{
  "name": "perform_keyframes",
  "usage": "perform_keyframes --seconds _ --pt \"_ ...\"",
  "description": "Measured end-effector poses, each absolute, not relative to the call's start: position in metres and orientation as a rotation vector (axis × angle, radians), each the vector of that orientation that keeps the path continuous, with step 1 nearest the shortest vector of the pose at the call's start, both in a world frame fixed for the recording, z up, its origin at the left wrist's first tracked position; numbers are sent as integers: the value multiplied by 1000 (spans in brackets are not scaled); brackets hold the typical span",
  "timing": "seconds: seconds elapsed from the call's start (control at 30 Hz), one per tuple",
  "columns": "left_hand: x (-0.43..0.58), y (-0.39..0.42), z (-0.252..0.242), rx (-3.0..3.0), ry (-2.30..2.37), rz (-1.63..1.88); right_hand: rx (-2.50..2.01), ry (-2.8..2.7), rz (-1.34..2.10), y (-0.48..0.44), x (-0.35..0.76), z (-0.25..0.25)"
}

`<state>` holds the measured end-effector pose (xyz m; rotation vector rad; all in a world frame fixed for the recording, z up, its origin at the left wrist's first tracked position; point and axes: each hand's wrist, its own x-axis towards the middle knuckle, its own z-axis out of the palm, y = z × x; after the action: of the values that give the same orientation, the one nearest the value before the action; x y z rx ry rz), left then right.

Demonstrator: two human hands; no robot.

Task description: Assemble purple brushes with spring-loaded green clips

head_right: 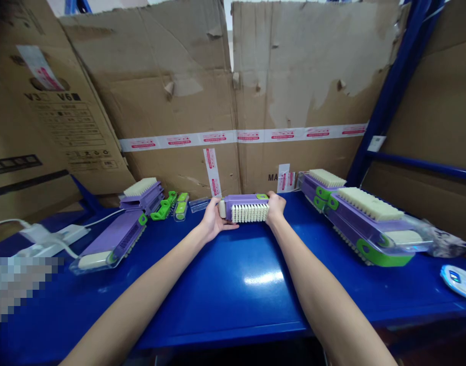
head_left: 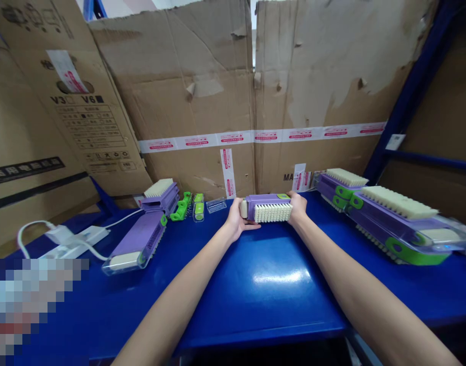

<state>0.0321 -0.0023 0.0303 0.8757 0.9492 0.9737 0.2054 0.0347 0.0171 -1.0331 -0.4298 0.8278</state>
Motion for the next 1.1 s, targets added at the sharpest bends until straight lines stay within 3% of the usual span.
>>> perform_keyframes --seconds 0.47,0.6,0.73,0.8,0.9,1.0,1.1 --pt "36 -2 18 1159 894 1079 -1169 -224 855 35 208 21" --pt "28 10 17 1339 1020 1369 -1186 -194 804 39 203 19" --pt "13 21 24 1152 1342 1784 -1226 -174 746 41 201 17" --pt "4 23 27 1245 1531 1813 -1248 -179 732 41 202 16" --pt "-6 23 23 1856 1841 1596 -1261 -196 737 40 200 15" --pt "-9 22 10 2499 2043 1126 -1263 -212 748 40 198 14" --pt "-10 22 0 2642 2217 734 -1268 -218 744 41 199 14"
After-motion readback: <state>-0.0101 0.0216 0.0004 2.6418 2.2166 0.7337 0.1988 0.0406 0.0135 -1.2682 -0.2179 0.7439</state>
